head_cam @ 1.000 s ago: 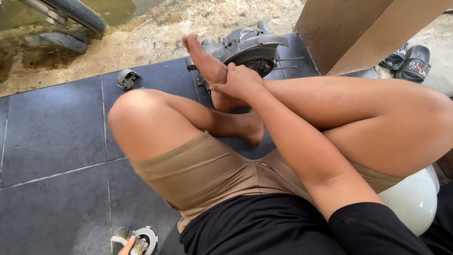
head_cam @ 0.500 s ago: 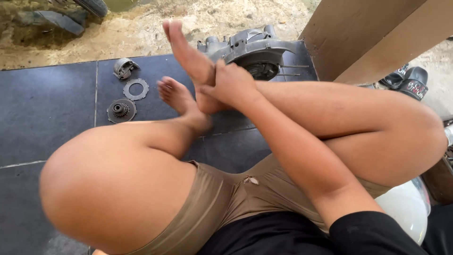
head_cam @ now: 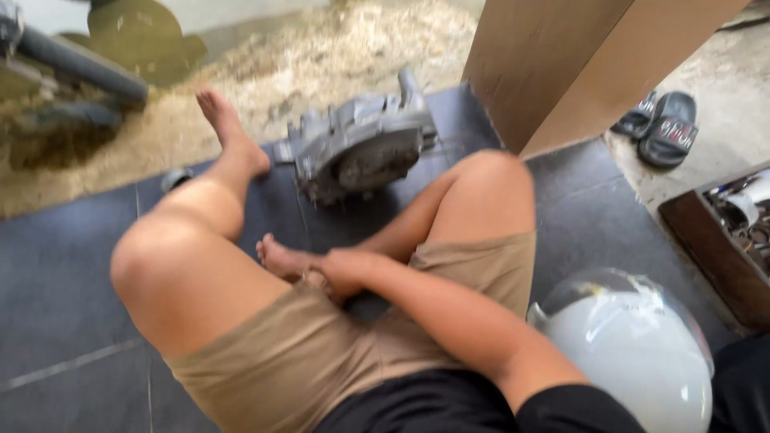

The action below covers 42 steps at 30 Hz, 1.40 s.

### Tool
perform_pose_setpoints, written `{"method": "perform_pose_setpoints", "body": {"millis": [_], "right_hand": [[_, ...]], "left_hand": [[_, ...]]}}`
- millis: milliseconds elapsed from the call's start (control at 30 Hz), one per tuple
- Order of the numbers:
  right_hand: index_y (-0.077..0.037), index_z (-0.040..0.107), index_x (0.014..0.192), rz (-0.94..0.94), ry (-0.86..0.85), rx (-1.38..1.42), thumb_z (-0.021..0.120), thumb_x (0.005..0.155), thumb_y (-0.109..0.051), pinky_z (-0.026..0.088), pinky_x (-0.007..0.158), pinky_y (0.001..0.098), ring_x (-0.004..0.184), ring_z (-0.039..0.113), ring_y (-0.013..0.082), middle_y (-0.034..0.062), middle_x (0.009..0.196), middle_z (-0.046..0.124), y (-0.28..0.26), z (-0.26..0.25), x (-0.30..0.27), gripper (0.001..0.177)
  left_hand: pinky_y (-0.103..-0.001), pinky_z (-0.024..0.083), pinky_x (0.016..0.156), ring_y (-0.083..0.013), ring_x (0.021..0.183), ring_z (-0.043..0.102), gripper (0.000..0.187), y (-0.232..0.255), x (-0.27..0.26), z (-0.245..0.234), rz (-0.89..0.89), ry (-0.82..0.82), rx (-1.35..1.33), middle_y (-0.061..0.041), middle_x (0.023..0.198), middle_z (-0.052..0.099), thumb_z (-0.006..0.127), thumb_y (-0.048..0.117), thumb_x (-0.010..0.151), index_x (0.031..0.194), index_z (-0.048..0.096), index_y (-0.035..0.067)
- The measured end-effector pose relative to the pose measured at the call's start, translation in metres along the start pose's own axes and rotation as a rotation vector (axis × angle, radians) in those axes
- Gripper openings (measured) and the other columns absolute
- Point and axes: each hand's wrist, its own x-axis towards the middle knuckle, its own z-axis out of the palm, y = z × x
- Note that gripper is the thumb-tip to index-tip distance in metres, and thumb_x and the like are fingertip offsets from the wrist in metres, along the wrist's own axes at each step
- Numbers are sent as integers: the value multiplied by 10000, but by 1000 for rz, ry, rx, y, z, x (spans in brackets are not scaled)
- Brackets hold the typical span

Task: Cleaning a circular metal motorcycle component using a wire brush to remove dirt or rust.

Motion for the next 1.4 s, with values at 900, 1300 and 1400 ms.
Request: {"method": "perform_pose_setpoints", "body": {"millis": [900, 1300, 1400], "right_hand": [[15, 499, 1412, 226, 373, 0, 686, 911, -247, 552, 873, 396, 1001, 674, 313, 203, 1153, 670, -133, -107, 24, 596], [58, 488, 1373, 298, 1062, -749, 761, 790, -45, 497, 948, 387, 1046, 606, 296, 208, 1245, 587, -167, -168, 26, 652], [24, 536, 1343, 312, 1104, -872, 737, 714, 33, 508, 1020, 435, 1138, 605, 363, 213, 1300, 574, -156, -178, 14, 660]], "left_hand": [[-631, 89, 1252, -262, 1620, -80, 1052, -351, 547, 236, -259, 128, -513, 34, 1738, -179, 100, 812, 770, 1632, -87, 238], [-194, 495, 690, -69, 762, 600, 169, -220, 237, 221, 132, -2, -958, -41, 961, 707, 702, -13, 933, 1091, 641, -4], [-332, 556, 937, -215, 1020, 654, 351, -225, 236, 235, -66, -178, -1438, -176, 1189, 677, 632, -56, 982, 1310, 518, -8]]}}
